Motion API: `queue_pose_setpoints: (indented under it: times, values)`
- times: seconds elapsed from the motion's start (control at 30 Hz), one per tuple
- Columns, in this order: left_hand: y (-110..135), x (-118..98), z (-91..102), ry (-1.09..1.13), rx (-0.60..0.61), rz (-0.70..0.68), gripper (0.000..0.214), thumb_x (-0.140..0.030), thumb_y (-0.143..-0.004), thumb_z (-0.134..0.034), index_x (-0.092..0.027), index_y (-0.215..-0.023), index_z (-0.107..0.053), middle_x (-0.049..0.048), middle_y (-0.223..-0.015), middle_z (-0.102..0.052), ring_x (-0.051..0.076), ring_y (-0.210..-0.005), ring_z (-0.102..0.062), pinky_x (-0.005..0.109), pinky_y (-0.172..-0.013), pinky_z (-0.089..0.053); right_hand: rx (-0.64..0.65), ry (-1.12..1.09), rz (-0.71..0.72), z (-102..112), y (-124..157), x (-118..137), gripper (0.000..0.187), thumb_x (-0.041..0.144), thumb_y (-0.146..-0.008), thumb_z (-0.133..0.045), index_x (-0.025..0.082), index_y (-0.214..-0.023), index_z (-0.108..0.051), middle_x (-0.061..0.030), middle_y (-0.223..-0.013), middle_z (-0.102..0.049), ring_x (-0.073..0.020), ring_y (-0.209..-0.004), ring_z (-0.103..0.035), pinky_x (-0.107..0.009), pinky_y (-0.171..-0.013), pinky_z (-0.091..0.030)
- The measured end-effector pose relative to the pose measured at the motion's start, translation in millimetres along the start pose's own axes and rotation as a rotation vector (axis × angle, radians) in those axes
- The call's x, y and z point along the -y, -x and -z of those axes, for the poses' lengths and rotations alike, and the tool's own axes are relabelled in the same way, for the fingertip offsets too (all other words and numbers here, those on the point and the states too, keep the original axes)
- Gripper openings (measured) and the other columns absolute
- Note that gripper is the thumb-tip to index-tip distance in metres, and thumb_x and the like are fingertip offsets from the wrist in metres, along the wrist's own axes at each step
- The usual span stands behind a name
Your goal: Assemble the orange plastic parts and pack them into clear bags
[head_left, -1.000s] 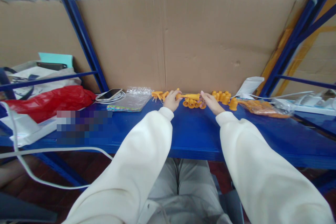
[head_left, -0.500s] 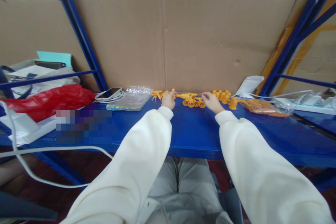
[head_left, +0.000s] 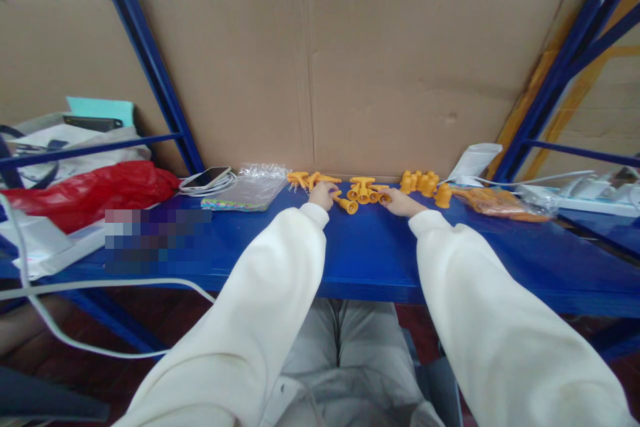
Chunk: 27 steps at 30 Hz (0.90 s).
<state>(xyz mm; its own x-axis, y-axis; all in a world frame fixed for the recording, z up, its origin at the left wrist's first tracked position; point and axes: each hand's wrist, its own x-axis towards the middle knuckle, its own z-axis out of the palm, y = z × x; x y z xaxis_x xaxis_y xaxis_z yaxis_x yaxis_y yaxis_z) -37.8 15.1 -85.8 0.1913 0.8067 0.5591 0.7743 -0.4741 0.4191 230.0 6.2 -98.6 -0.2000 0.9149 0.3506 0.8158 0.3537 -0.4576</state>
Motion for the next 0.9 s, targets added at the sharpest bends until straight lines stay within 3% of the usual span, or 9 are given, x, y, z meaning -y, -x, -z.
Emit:
queue_pose_setpoints:
  times: [0.13,0.23,0.3,0.4,0.5,0.7,0.9]
  values:
    - [5,-20,13.1,-0.094,0.007,0.006,0.027,-0.016,-0.086,-0.061,-0.015,-0.108,-0.075,0.0121,-0.111,-0.072,0.023,-0.107,-0.066,0.038,-0.102,-0.050,0.049,0.101,-0.051,3,3,5,0.046,0.023,-0.086,-0.063,0.024,-0.131,-0.067,-0.0096,-0.135,-0.066,-0.0309,-0.126,-0.062,-0.047,-0.113,-0.043]
    - [12,-39,18.4,-0.039,0.239,-0.087,0.030,-0.032,-0.091,-0.059,-0.020,-0.114,-0.075,0.0050,-0.093,-0.075,0.021,-0.090,-0.071,0.032,-0.088,-0.054,0.063,0.147,-0.041,4,4,7,0.048,0.020,-0.086,-0.060,0.023,-0.134,-0.064,-0.0103,-0.137,-0.065,-0.0313,-0.125,-0.062,-0.048,-0.111,-0.046]
    - [17,-49,18.5,-0.048,0.391,-0.158,0.033,-0.038,-0.088,-0.064,-0.021,-0.115,-0.075,0.0037,-0.093,-0.076,0.021,-0.092,-0.071,0.030,-0.088,-0.053,0.059,0.155,-0.025,4,5,8,0.049,0.019,-0.086,-0.060,0.022,-0.134,-0.064,-0.0105,-0.137,-0.065,-0.0311,-0.125,-0.063,-0.047,-0.111,-0.046]
    - [21,-56,17.1,-0.136,0.460,-0.178,0.033,-0.039,-0.087,-0.065,-0.021,-0.112,-0.075,0.0051,-0.099,-0.077,0.023,-0.096,-0.072,0.029,-0.088,-0.053,0.058,0.144,-0.018,4,6,8,0.050,0.019,-0.086,-0.059,0.021,-0.135,-0.064,-0.0120,-0.138,-0.064,-0.0312,-0.125,-0.063,-0.046,-0.112,-0.046]
    - [21,-55,17.1,-0.191,0.430,-0.140,0.027,-0.033,-0.088,-0.061,-0.022,-0.109,-0.075,0.0055,-0.105,-0.078,0.023,-0.099,-0.072,0.030,-0.090,-0.053,0.066,0.142,-0.028,5,7,8,0.051,0.018,-0.086,-0.058,0.019,-0.137,-0.062,-0.0129,-0.139,-0.064,-0.0323,-0.125,-0.063,-0.048,-0.111,-0.047]
    - [18,-49,16.9,-0.182,0.240,-0.050,0.028,-0.029,-0.092,-0.055,-0.021,-0.111,-0.074,0.0081,-0.114,-0.076,0.025,-0.110,-0.069,0.036,-0.101,-0.052,0.065,0.145,-0.018,6,9,12,0.049,0.017,-0.086,-0.059,0.019,-0.135,-0.064,-0.0128,-0.136,-0.065,-0.0315,-0.124,-0.064,-0.046,-0.111,-0.047]
    - [17,-47,14.4,-0.117,0.180,-0.053,0.030,-0.028,-0.093,-0.052,-0.021,-0.114,-0.072,0.0079,-0.115,-0.076,0.025,-0.111,-0.069,0.038,-0.103,-0.051,0.080,0.124,0.019,8,9,16,0.046,0.017,-0.088,-0.058,0.021,-0.133,-0.066,-0.0110,-0.132,-0.068,-0.0289,-0.123,-0.064,-0.045,-0.114,-0.043]
